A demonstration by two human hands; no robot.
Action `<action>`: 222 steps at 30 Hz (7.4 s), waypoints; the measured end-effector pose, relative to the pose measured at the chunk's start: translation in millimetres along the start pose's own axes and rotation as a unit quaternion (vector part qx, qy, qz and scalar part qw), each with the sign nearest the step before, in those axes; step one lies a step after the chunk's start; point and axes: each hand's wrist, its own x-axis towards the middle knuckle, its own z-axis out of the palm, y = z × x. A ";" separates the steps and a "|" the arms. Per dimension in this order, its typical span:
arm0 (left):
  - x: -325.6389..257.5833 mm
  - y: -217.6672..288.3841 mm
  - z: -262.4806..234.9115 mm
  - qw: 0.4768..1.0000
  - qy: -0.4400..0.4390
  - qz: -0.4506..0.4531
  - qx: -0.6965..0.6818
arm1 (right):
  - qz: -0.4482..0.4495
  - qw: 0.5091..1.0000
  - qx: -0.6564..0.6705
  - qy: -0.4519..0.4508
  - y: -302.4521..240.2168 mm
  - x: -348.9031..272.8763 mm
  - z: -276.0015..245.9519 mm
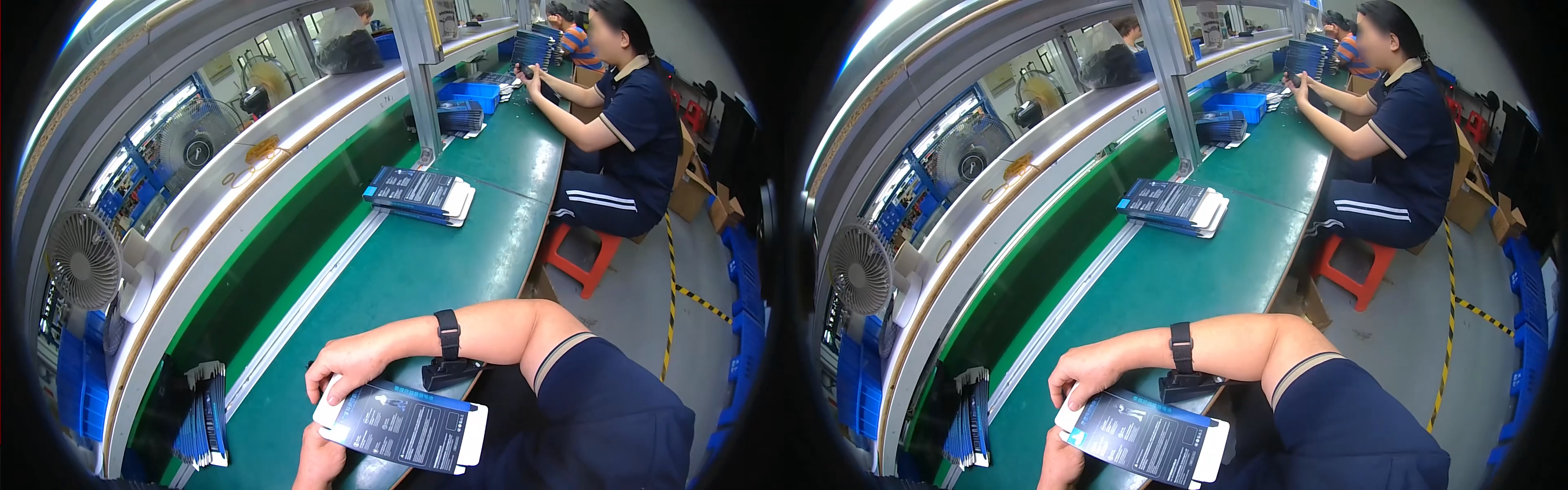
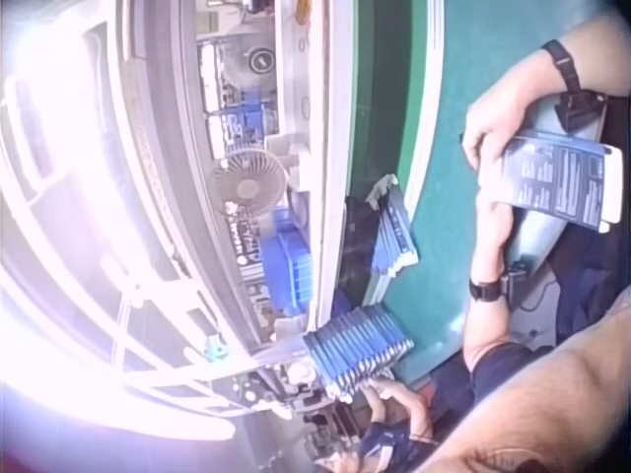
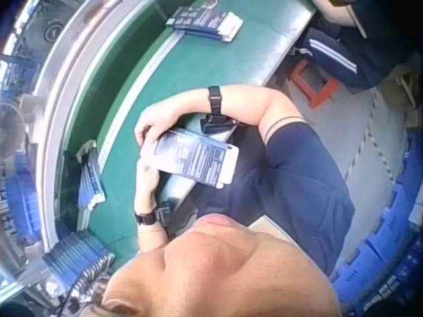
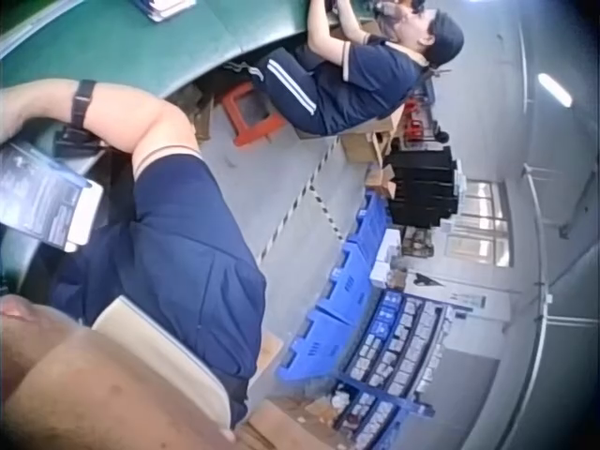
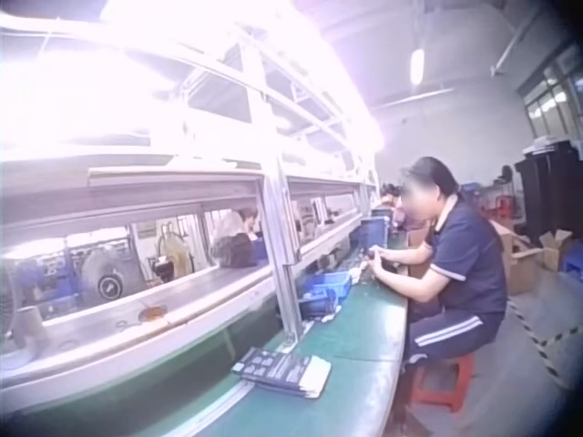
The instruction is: Assembling and folding cardboard product sleeves and components in a factory setting.
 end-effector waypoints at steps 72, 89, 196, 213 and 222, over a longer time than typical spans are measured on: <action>25.3 1.3 18.5 0.974 0.145 0.005 -0.173 | -0.030 0.970 -0.239 0.030 23.5 6.9 -16.2; 26.2 4.6 13.7 0.981 0.123 -0.003 -0.152 | -0.047 0.981 -0.187 0.029 22.2 -1.6 -22.5; 26.7 -9.5 -36.5 0.963 0.066 0.007 -0.263 | 0.126 0.957 -0.090 0.246 24.1 11.1 -19.3; 38.1 -18.1 -37.3 0.972 0.074 0.052 -0.217 | 0.018 0.947 0.020 0.320 -16.8 47.1 -9.3; 37.5 -9.9 -31.1 0.960 0.054 0.064 -0.267 | -0.030 0.946 0.007 0.323 -22.3 37.6 7.3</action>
